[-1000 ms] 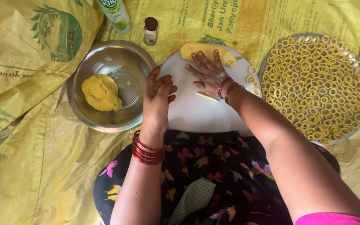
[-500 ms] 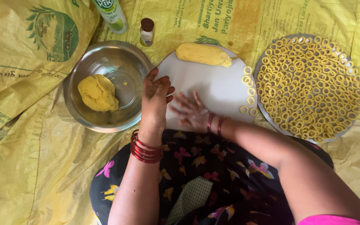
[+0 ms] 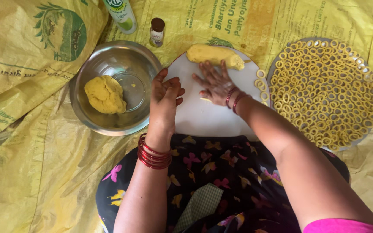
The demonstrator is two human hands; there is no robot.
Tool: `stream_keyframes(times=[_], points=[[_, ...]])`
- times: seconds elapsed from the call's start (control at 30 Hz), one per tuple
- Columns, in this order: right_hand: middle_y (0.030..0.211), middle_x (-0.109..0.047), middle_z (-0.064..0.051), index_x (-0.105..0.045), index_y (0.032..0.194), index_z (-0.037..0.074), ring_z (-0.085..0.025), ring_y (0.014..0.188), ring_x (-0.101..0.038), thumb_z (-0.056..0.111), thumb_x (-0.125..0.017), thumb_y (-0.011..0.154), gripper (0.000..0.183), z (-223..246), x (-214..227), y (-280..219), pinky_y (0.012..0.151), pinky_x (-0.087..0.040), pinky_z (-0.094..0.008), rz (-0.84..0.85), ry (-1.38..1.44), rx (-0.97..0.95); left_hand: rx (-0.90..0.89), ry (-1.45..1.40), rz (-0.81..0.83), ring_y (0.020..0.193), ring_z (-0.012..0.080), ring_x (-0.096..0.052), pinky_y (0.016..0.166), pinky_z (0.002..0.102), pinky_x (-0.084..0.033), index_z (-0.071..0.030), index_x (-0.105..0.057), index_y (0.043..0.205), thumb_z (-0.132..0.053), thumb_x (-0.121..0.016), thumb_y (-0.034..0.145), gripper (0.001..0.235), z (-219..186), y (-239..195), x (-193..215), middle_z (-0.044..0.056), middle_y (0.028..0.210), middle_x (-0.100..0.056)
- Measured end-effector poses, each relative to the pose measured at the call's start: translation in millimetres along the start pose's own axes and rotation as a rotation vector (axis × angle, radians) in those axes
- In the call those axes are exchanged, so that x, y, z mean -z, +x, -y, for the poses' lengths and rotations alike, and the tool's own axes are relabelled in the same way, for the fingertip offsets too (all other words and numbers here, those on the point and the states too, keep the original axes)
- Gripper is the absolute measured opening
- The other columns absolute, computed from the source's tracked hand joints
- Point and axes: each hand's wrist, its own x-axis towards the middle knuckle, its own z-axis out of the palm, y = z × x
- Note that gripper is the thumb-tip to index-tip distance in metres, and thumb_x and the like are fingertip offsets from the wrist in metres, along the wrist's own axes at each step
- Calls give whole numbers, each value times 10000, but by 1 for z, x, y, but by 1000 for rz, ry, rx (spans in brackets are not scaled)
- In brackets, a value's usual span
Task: The person rolls small pieces of yellow dough into thin ropes on a white board, then shapes them into rings and places them on a large metal tray. The person continues to form and arrange the rings in a circular pattern.
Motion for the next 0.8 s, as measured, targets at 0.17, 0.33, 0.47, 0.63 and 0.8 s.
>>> stream_keyframes(times=[0.17, 0.33, 0.47, 0.63, 0.8], points=[[1716, 11, -119, -131, 1636, 339, -336, 1572, 18, 636, -237, 1019, 694, 59, -31, -26, 1178, 58, -710, -151, 24, 275, 24, 7, -20, 964, 144, -635, 806, 301, -512, -73, -363, 1509, -179, -582, 956, 604, 3, 3, -1, 59, 1178, -625], [1716, 8, -96, -110, 1644, 328, -340, 1567, 30, 662, -249, 1023, 718, 92, -53, -41, 1154, 30, -742, -115, 36, 324, 5, -1, -9, 975, 143, -639, 816, 304, -520, -72, -355, 1518, -155, -560, 953, 607, 7, 3, 1, 56, 1187, -627], [1743, -4, -116, -138, 1668, 273, -333, 1588, 25, 627, -208, 1024, 738, 59, -30, -29, 1157, 35, -747, -151, 31, 136, 17, 0, -14, 959, 141, -632, 806, 303, -513, -76, -352, 1520, -145, -550, 947, 610, 6, 2, 2, 48, 1168, -631], [1718, -16, -158, -186, 1636, 122, -352, 1577, 57, 611, -209, 1033, 777, 11, 30, -39, 1171, 91, -709, -156, 253, -174, 10, -5, -5, 953, 137, -630, 804, 298, -508, -73, -345, 1521, -142, -546, 947, 612, 3, 1, 3, 42, 1156, -633], [1705, 68, -145, -60, 1617, 71, -314, 1570, 114, 569, -209, 1022, 790, 7, 77, -79, 1202, 51, -628, 207, 360, -495, 8, 9, -14, 938, 138, -629, 793, 300, -511, -56, -357, 1507, -160, -573, 958, 599, 2, 0, -2, 53, 1130, -634]])
